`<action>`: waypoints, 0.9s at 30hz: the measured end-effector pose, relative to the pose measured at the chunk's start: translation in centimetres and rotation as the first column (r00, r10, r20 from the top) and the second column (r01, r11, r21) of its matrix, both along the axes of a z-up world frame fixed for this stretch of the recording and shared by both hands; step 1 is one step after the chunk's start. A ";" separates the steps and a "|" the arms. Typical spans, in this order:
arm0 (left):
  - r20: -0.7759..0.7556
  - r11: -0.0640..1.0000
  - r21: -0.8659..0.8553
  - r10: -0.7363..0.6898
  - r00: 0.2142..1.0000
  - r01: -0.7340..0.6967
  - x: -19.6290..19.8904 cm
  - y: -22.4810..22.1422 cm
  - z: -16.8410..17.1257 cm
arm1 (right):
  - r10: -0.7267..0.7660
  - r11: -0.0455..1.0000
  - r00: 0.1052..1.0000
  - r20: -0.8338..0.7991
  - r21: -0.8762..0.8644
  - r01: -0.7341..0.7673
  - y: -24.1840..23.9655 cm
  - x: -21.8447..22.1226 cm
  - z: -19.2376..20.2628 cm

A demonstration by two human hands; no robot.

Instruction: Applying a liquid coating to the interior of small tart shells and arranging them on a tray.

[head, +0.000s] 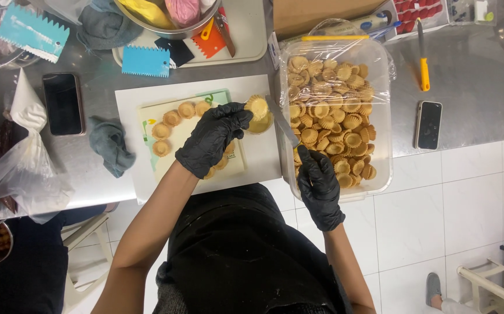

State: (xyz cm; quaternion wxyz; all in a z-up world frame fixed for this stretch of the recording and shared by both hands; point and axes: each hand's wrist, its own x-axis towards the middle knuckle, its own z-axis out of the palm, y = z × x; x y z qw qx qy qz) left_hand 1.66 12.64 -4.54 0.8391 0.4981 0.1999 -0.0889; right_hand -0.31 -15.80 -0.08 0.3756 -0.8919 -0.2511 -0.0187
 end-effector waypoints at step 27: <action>-0.030 0.986 0.009 0.165 0.986 -0.165 0.7 -2.3 -1.2 | -0.070 0.998 0.991 -0.118 -0.007 0.070 -0.7 -0.8 -5.4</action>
